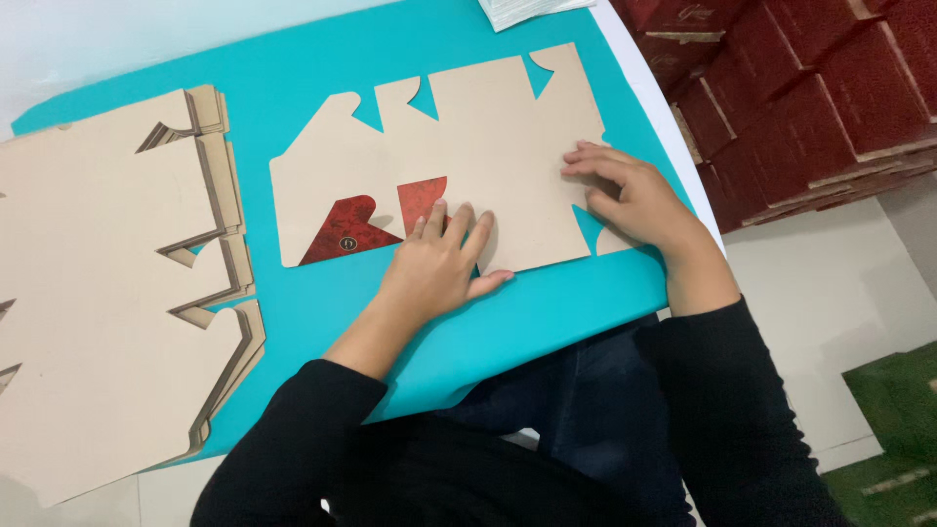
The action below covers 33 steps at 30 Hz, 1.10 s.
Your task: The person picks up a flat cardboard cutout, folds the sides and flaps to form a small box, and places the finished box onto a stack of similar boxes.
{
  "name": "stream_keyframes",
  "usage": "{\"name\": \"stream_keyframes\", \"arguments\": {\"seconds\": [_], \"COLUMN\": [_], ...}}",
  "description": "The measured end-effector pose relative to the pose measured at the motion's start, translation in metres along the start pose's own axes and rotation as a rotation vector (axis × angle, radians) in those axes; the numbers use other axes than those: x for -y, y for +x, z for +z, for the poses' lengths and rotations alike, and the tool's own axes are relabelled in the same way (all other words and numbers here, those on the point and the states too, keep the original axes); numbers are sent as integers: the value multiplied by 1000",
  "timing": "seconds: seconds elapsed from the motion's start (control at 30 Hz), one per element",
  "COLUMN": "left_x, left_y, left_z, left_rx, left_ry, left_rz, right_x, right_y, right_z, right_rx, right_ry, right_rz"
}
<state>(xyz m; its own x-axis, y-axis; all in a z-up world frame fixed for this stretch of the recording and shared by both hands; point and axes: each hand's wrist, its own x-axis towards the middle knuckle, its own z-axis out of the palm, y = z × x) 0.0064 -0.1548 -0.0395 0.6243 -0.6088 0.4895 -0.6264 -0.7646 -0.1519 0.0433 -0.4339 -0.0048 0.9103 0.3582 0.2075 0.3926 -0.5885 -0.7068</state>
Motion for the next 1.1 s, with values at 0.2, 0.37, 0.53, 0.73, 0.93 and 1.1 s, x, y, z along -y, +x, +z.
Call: {"name": "stream_keyframes", "arguments": {"seconds": [0.2, 0.37, 0.53, 0.73, 0.93, 1.1], "left_x": [5, 10, 14, 15, 4, -2], "left_y": [6, 4, 6, 3, -4, 2], "left_z": [5, -5, -20, -18, -13, -28], "left_rx": [-24, 31, 58, 84, 4, 119], "left_ry": [-45, -162, -246, -166, -376, -82], "left_rz": [-99, -140, -196, -206, -223, -45], "right_x": [17, -7, -5, -8, -23, -10], "right_y": [-3, -1, -1, 6, 8, 8], "right_z": [-10, 5, 9, 19, 20, 16], "right_rx": [213, 101, 61, -67, -76, -52], "right_ry": [3, -80, -176, -202, -222, -114], "right_rz": [-42, -43, -70, -82, -15, 4]}}
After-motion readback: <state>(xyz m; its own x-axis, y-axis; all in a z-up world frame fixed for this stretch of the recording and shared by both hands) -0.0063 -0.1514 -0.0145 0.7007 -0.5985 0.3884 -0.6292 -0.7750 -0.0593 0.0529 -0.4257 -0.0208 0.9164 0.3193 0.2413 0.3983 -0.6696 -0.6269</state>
